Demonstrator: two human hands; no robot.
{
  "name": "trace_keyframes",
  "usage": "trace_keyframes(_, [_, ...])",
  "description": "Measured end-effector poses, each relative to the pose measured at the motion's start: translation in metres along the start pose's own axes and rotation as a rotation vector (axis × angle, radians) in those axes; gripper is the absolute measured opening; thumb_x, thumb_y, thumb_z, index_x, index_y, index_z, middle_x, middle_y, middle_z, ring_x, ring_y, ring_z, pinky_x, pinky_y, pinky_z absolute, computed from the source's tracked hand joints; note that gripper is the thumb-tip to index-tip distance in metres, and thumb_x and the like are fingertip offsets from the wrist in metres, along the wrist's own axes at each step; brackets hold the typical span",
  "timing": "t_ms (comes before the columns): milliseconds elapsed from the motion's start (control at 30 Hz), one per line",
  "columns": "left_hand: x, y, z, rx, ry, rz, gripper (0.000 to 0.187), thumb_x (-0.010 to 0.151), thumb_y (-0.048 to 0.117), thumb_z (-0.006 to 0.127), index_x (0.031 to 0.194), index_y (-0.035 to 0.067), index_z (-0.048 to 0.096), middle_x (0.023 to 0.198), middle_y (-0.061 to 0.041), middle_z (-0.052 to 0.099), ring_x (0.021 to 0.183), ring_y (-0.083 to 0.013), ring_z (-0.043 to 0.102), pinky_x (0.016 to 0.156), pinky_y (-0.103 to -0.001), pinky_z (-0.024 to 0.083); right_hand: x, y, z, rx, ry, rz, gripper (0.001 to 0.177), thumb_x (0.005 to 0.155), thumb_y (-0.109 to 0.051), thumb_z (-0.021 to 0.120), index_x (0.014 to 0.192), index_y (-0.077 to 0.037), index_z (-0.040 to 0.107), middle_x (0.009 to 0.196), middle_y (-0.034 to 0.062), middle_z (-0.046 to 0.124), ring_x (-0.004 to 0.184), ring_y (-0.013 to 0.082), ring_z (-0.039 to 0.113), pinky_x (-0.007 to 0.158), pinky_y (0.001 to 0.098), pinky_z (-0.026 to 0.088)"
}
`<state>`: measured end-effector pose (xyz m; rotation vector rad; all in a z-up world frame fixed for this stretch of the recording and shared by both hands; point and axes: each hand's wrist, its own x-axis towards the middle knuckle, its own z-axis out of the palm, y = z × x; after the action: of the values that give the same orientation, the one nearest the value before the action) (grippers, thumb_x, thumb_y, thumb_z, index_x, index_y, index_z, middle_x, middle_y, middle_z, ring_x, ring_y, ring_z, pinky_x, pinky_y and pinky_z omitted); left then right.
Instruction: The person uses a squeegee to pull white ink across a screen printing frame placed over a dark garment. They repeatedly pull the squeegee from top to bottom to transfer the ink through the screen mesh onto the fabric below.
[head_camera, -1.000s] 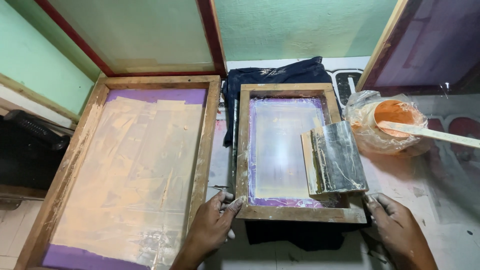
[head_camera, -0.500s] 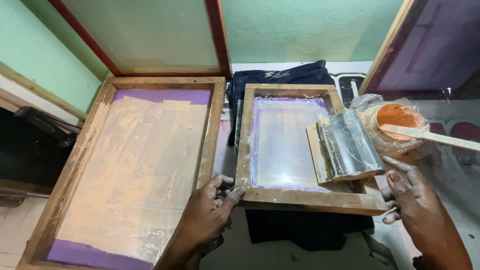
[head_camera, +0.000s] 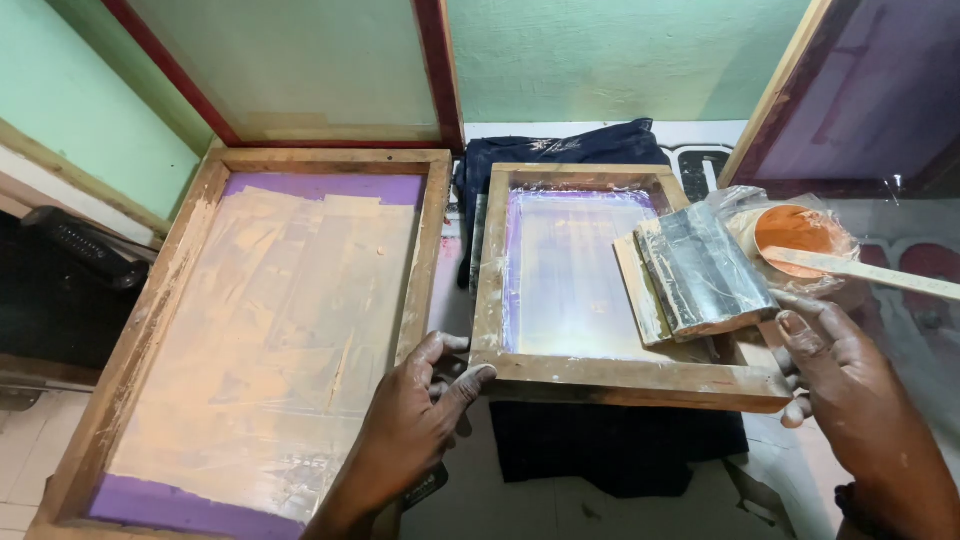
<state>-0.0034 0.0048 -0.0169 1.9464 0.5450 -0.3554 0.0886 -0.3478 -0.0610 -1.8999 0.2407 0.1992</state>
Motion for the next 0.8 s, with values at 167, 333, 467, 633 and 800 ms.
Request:
trace_keyframes(167, [0.014, -0.033, 0.019, -0.022, -0.071, 0.032, 0.039, 0.092, 0.041, 0.068, 0.122, 0.017, 0.06, 0.09, -0.002, 0.07, 0.074, -0.0138, 0.067, 0.058, -0.027, 0.054, -0.026, -0.04, 0.029, -0.233, 0.098, 0.176, 0.037, 0.098, -0.029, 0.062, 0.131, -0.013, 0.066, 0.116, 0.0087, 0.073, 0.098, 0.0243, 0.066, 0.072, 0.0402, 0.046])
trace_keyframes(333, [0.031, -0.051, 0.032, 0.003, -0.069, 0.084, 0.033, 0.095, 0.039, 0.071, 0.117, 0.019, 0.056, 0.069, 0.001, 0.06, 0.052, -0.009, 0.044, 0.049, -0.027, 0.034, -0.02, -0.024, 0.039, -0.186, 0.114, 0.182, 0.036, 0.102, -0.031, 0.059, 0.13, -0.01, 0.069, 0.107, 0.0136, 0.073, 0.079, 0.0253, 0.061, 0.058, 0.0399, 0.045])
trace_keyframes(467, [0.039, -0.034, 0.025, -0.097, -0.062, 0.047, 0.035, 0.095, 0.034, 0.068, 0.122, 0.017, 0.054, 0.094, -0.006, 0.071, 0.061, -0.0128, 0.058, 0.054, -0.026, 0.047, -0.01, -0.031, 0.041, -0.159, 0.123, 0.13, 0.037, 0.1, -0.036, 0.062, 0.126, -0.01, 0.068, 0.108, 0.0093, 0.074, 0.086, 0.0206, 0.063, 0.068, 0.0358, 0.047])
trace_keyframes(633, [0.044, -0.019, 0.016, -0.153, -0.07, -0.027, 0.046, 0.091, 0.041, 0.065, 0.127, 0.017, 0.051, 0.127, -0.014, 0.074, 0.058, -0.015, 0.068, 0.048, -0.024, 0.053, 0.003, -0.02, 0.043, -0.217, 0.142, 0.033, 0.039, 0.103, -0.04, 0.058, 0.127, -0.01, 0.066, 0.106, 0.0107, 0.071, 0.086, 0.0217, 0.065, 0.062, 0.0389, 0.051])
trace_keyframes(800, [0.058, -0.027, 0.025, -0.152, 0.0, 0.015, 0.039, 0.093, 0.04, 0.064, 0.121, 0.017, 0.05, 0.134, -0.015, 0.068, 0.054, -0.0155, 0.07, 0.046, -0.027, 0.059, 0.016, -0.001, 0.056, -0.212, 0.167, -0.011, 0.051, 0.102, -0.051, 0.057, 0.132, -0.011, 0.064, 0.073, 0.0079, 0.064, 0.057, 0.0175, 0.053, 0.048, 0.0343, 0.04])
